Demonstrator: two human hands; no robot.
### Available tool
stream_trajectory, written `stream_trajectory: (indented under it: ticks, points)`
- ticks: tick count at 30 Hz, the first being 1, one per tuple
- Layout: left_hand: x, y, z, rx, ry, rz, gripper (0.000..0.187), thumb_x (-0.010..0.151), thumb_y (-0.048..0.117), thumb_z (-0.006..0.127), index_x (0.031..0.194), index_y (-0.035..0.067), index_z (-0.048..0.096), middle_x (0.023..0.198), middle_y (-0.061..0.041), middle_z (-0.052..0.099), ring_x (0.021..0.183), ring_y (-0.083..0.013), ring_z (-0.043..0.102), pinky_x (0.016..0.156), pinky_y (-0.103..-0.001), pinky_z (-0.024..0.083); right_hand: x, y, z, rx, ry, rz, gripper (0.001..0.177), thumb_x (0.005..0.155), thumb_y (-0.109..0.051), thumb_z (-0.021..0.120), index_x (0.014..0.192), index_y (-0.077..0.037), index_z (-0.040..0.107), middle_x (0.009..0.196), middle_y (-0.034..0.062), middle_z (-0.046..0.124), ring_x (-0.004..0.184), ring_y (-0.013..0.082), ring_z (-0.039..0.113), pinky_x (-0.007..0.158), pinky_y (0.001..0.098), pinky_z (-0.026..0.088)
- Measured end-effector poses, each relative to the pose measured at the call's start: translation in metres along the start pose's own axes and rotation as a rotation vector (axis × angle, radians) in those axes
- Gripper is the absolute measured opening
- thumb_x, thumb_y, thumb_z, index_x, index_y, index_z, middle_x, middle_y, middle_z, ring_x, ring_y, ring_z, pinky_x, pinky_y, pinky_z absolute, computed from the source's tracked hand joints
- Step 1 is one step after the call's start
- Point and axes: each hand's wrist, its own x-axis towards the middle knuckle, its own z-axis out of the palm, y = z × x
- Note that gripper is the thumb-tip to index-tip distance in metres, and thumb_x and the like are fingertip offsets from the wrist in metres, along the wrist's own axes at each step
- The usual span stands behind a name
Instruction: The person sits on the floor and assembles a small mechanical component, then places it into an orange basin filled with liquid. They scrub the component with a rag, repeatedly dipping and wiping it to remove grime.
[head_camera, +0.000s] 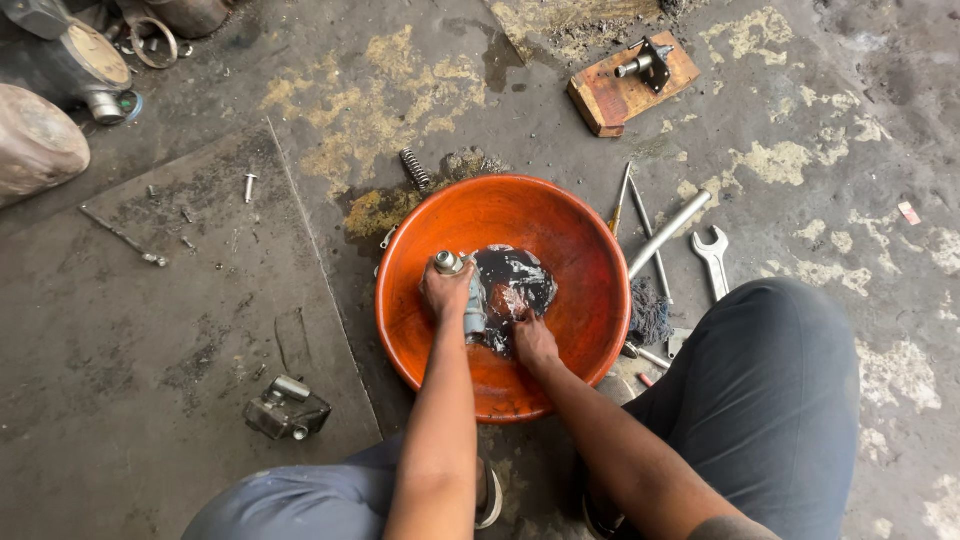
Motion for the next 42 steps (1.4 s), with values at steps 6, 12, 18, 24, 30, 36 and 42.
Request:
stream_trajectory:
  ticks: [6,12,18,24,30,36,42]
  points:
    - [-0.004,-0.004,-0.021,-0.127,-0.037,-0.326,0.039,0.073,0.025,0.091,0.099,0.001,0.074,0.098,-0.017,0.076,0.087,-0.0327,0.073,0.085,-0.046,0.058,-0.039,0.001,-0.022,0.071,0.098,0.026,0.034,0.093,-0.03,0.062,0.12,-0.01,0.068,0.138,0.018,0.05,0.131,0.037,0.05,0.104,0.0499,0.048]
    - [-0.021,-0.067,-0.018,-0.794,-0.168,-0.17,0.023,0.078,0.005,0.072,0.1,0.002,0.078,0.101,-0.015,0.079,0.083,-0.0237,0.075,0.078,-0.035,0.058,-0.018,0.011,-0.002,0.009,0.112,-0.134,0.02,0.095,-0.017,0.059,0.102,-0.013,0.077,0.112,0.0155,0.073,0.106,0.0318,0.072,0.094,0.042,0.059]
    - [-0.009,-0.064,0.008,-0.983,-0.488,-0.033,0.016,0.078,-0.005,0.063,0.092,-0.001,0.07,0.119,-0.019,0.076,0.098,-0.0247,0.072,0.081,-0.035,0.056,0.009,0.016,-0.036,1.311,0.214,0.44,0.021,0.089,-0.028,0.077,0.099,-0.01,0.08,0.093,0.0148,0.077,0.082,0.0231,0.072,0.078,0.038,0.058]
    - [-0.046,-0.067,0.017,-0.953,-0.449,-0.285,0.022,0.08,-0.002,0.06,0.1,0.004,0.068,0.13,-0.015,0.073,0.111,-0.0238,0.066,0.088,-0.033,0.054,-0.01,-0.033,-0.083,0.957,0.708,0.156,0.017,0.075,-0.013,0.081,0.092,-0.011,0.079,0.088,0.0172,0.073,0.082,0.0332,0.071,0.076,0.0431,0.056]
    - [-0.044,-0.091,0.025,-1.111,-0.443,-0.38,0.034,0.072,-0.005,0.057,0.104,0.004,0.068,0.134,-0.016,0.069,0.119,-0.0248,0.065,0.101,-0.033,0.052,-0.006,-0.008,-0.09,0.783,0.689,0.296,0.015,0.081,-0.013,0.079,0.094,-0.01,0.073,0.098,0.0213,0.068,0.087,0.0424,0.069,0.079,0.0511,0.056]
    - [-0.045,-0.096,0.03,-1.147,-0.432,-0.433,0.035,0.07,-0.003,0.058,0.103,0.004,0.067,0.135,-0.014,0.069,0.119,-0.0247,0.065,0.101,-0.034,0.052,-0.011,-0.03,-0.092,0.702,0.632,-0.037,0.019,0.085,-0.006,0.071,0.103,-0.012,0.07,0.11,0.022,0.066,0.085,0.0425,0.069,0.077,0.0498,0.057]
    - [-0.038,-0.107,0.035,-1.124,-0.388,-0.448,0.033,0.076,0.0,0.064,0.108,0.004,0.07,0.134,-0.008,0.071,0.109,-0.0203,0.062,0.097,-0.03,0.049,-0.008,-0.011,-0.093,0.627,0.533,0.046,0.036,0.08,-0.007,0.073,0.114,-0.009,0.064,0.109,0.0208,0.067,0.089,0.0427,0.069,0.078,0.0507,0.056]
